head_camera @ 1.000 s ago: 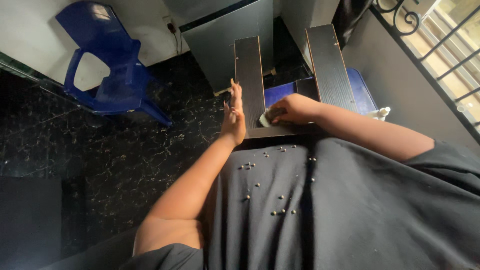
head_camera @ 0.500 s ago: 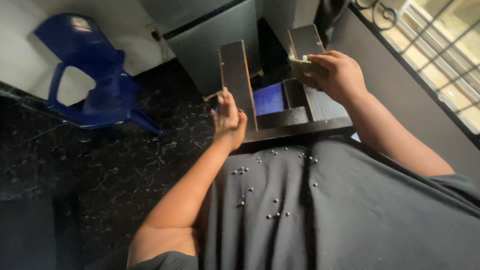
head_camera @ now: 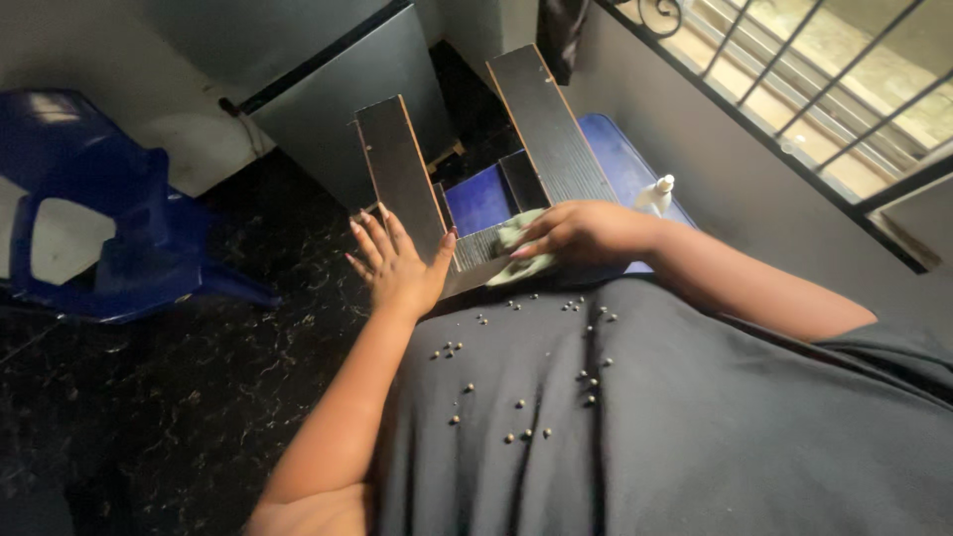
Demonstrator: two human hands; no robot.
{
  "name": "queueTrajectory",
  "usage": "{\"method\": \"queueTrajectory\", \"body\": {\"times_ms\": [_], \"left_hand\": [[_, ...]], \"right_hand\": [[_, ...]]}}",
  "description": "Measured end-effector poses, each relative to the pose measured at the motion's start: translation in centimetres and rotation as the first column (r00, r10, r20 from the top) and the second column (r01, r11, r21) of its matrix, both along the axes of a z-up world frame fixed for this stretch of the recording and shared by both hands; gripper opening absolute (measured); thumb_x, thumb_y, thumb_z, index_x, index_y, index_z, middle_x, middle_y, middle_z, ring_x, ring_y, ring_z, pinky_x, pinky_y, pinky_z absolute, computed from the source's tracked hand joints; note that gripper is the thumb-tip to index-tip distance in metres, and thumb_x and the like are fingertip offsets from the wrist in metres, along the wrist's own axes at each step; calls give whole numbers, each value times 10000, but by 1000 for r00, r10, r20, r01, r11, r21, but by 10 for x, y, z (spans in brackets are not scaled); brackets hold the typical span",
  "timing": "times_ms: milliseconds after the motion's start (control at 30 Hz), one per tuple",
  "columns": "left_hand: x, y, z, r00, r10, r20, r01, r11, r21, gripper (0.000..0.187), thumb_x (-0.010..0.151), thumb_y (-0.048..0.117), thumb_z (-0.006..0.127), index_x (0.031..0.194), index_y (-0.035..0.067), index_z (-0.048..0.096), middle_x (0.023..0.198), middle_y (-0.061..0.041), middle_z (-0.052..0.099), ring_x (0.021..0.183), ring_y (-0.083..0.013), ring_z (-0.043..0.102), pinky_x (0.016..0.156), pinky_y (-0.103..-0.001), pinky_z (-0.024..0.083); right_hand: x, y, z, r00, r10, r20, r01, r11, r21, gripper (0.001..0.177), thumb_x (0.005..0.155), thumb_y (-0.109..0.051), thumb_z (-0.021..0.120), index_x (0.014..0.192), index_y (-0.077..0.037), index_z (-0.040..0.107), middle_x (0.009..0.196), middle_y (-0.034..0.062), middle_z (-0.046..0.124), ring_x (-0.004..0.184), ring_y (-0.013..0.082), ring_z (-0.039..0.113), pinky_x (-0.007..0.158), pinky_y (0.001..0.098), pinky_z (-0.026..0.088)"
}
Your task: The person wipes a dark wooden table with a green cloth, then sprays a cleaning solution from a white bottle onto the surface and continues wiping. The person repeatedly wipes different sections of the table, including the edges and top surface.
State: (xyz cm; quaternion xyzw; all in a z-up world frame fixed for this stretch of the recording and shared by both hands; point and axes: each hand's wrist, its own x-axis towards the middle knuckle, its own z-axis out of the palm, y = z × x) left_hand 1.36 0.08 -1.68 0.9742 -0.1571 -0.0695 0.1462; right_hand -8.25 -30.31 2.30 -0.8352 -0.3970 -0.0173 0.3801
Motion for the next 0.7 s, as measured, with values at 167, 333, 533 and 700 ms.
{"method": "queueTrajectory", "body": {"times_ms": [167, 333, 533, 700], "left_hand": [[5, -1, 1, 994, -12, -105, 11, 1000, -7, 1143, 905, 826, 295, 1609, -24, -2, 1673, -296, -92, 1545, -409, -196, 1195, -652, -81], [8, 2, -17, 999, -48, -18, 47, 998, -50, 1131, 934, 803, 256, 1593, -61, -55, 1685, -290, -99, 1546, -416, -214, 1194, -658, -64], [15, 10, -35, 994, -71, 82, 87, 975, -203, 1071, 981, 758, 208, 1590, -66, -104, 1701, -305, -120, 1548, -442, -240, 1198, -690, -65], [3, 10, -13, 980, -49, 191, 105, 949, -297, 1141, 931, 768, 281, 1624, -58, -93, 1752, -254, -14, 1628, -427, -80, 1221, -702, -82]], "right_hand": [[-36, -68, -9, 670, -216, -710, 535, 804, 261, 336, 904, 14, 632, 1173, -97, 799, 1257, 97, 717, 1111, 259, 692, 897, 365, 563], [-45, -84, -11, 545, -472, -694, 627, 778, -37, 403, 814, 90, 691, 1139, -123, 799, 1175, 32, 757, 930, 250, 689, 741, 376, 567], [1, -29, -10, 995, -88, -37, 88, 996, 13, 461, 758, 40, 741, 1200, -87, 772, 1155, 80, 756, 1045, 266, 701, 934, 390, 545], [18, 48, 6, 887, -304, -348, 317, 948, -18, 388, 854, -153, 789, 1228, -82, 711, 1138, 85, 754, 1098, 238, 703, 976, 370, 549]]}}
